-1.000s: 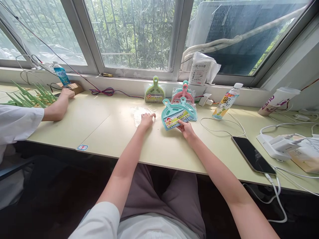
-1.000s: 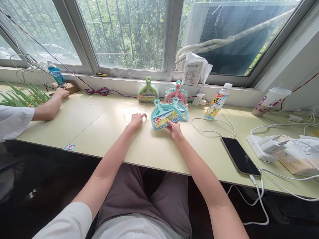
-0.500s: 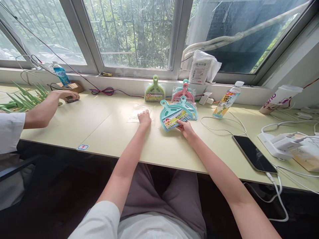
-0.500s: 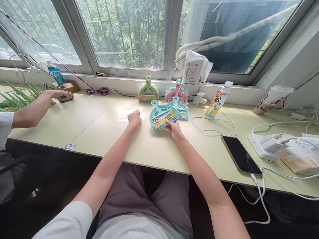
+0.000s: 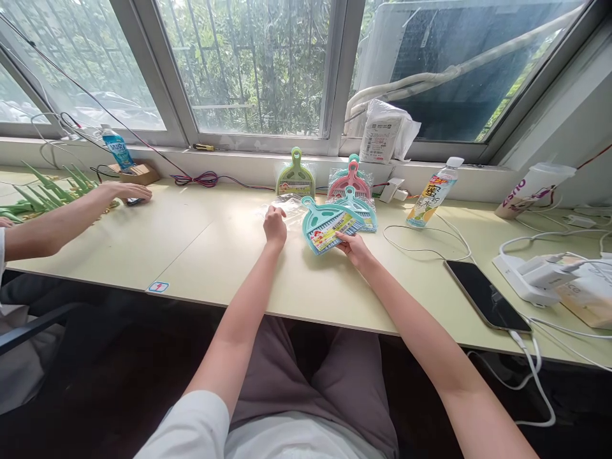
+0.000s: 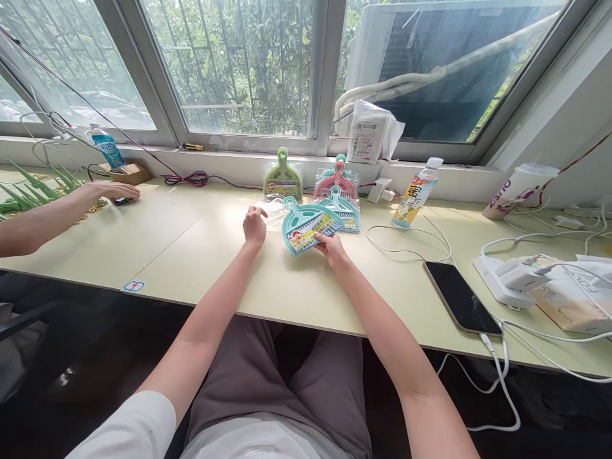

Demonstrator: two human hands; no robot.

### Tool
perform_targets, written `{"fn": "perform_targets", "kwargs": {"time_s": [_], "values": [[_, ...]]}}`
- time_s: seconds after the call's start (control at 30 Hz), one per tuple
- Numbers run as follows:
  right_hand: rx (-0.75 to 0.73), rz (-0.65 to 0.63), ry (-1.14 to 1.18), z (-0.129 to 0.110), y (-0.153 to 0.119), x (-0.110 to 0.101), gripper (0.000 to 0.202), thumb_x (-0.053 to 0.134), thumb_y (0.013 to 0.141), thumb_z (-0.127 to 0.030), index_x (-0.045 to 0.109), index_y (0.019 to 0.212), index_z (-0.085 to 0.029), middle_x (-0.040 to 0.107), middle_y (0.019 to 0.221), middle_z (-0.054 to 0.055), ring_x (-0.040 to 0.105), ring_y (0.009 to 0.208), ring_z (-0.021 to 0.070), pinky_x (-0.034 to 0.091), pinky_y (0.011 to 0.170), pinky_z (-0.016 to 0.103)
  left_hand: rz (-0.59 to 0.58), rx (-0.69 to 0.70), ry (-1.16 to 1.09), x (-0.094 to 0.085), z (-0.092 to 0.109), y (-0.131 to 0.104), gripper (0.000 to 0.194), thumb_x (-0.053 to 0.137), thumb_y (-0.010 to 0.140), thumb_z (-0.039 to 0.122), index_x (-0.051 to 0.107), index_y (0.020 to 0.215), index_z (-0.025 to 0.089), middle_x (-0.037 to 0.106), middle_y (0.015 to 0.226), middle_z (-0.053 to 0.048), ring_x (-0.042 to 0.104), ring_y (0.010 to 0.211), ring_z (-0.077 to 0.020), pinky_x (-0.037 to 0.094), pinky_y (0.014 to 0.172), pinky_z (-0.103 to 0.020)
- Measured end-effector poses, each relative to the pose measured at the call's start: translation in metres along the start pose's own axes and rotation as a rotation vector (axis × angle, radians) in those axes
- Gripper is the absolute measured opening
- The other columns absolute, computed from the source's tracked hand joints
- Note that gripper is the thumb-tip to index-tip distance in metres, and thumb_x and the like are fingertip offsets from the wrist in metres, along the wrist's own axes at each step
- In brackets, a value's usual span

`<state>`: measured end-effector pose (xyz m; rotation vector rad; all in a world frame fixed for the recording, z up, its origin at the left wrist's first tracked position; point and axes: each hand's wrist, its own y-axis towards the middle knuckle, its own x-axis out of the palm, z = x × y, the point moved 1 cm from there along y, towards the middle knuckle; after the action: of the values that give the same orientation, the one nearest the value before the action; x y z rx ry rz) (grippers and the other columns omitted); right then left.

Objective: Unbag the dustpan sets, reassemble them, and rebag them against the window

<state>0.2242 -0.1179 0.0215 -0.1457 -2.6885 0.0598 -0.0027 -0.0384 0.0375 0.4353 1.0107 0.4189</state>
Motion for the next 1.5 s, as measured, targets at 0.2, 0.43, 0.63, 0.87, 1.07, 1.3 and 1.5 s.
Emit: {"fn": "perform_targets", "kwargs": {"time_s": [0.2,0.43,0.63,0.87,1.07,1.3,1.5], "values": [[0.081,-0.084,-0.055,0.004,-0.001,0.005,0.018,0.069,0.073,-0.007,0.067,0.089,-0.015,0.075,0.086,0.006,0.073,0.08,0.0198,0.062,0.082,0.036,0.065,0.009,-0.1,-0.005,0.002,0.0,0.046,0.028,0.081,-0.007,0.063,0.094,0.02,0.058,0.109,-0.009,0.061,0.094,-0.021,0.048,0.08,-0.032],[0.028,-0.052,-0.047,0.004,0.001,0.0,0.016,0.07,0.074,-0.01,0.066,0.088,-0.016,0.075,0.088,0.007,0.073,0.084,0.0213,0.062,0.084,0.037,0.085,0.035,-0.157,-0.006,0.004,-0.002,0.048,0.028,0.082,-0.006,0.064,0.098,0.02,0.058,0.112,-0.009,0.061,0.097,-0.0212,0.048,0.081,-0.032],[-0.007,0.062,-0.019,0.005,0.004,-0.006,0.016,0.068,0.074,-0.008,0.064,0.086,-0.017,0.075,0.087,0.005,0.072,0.086,0.0208,0.062,0.083,0.036,0.082,0.104,-0.199,-0.006,0.005,-0.002,0.046,0.028,0.085,-0.004,0.065,0.098,0.02,0.059,0.112,-0.009,0.061,0.099,-0.0208,0.048,0.081,-0.031],[-0.007,-0.051,-0.027,0.003,0.003,-0.002,0.018,0.071,0.073,-0.011,0.065,0.089,-0.017,0.075,0.091,0.005,0.072,0.087,0.021,0.061,0.085,0.037,-0.046,0.282,-0.286,-0.006,0.021,-0.008,0.039,0.033,0.088,0.001,0.066,0.097,0.02,0.06,0.115,-0.008,0.059,0.106,-0.0206,0.048,0.087,-0.032],[-0.082,-0.086,0.021,-0.007,0.0,0.001,0.023,0.074,0.07,-0.016,0.065,0.092,-0.02,0.075,0.094,0.003,0.071,0.094,0.0218,0.059,0.09,0.039,0.083,0.25,-0.376,-0.023,0.038,-0.017,0.027,0.045,0.093,0.022,0.057,0.117,0.024,0.054,0.129,-0.008,0.049,0.124,-0.0228,0.044,0.098,-0.035],[-0.141,-0.08,0.05,-0.015,-0.005,0.003,0.035,0.077,0.068,-0.021,0.064,0.1,-0.022,0.074,0.101,0.002,0.067,0.106,0.0239,0.056,0.096,0.04,0.158,-0.272,-0.949,-0.025,0.026,0.001,0.058,0.055,0.09,0.04,0.03,0.141,0.027,0.032,0.152,-0.01,0.032,0.141,-0.0213,0.031,0.111,-0.035],[-0.136,-0.154,-0.003,-0.013,-0.006,0.004,0.034,0.082,0.064,-0.028,0.067,0.093,-0.021,0.074,0.102,0.003,0.066,0.107,0.0277,0.055,0.097,0.045,-0.489,-0.4,-1.753,-0.008,0.021,0.005,0.059,0.062,0.083,0.048,0.047,0.133,0.02,0.064,0.122,-0.011,0.059,0.117,-0.0229,0.044,0.097,-0.035]]}}
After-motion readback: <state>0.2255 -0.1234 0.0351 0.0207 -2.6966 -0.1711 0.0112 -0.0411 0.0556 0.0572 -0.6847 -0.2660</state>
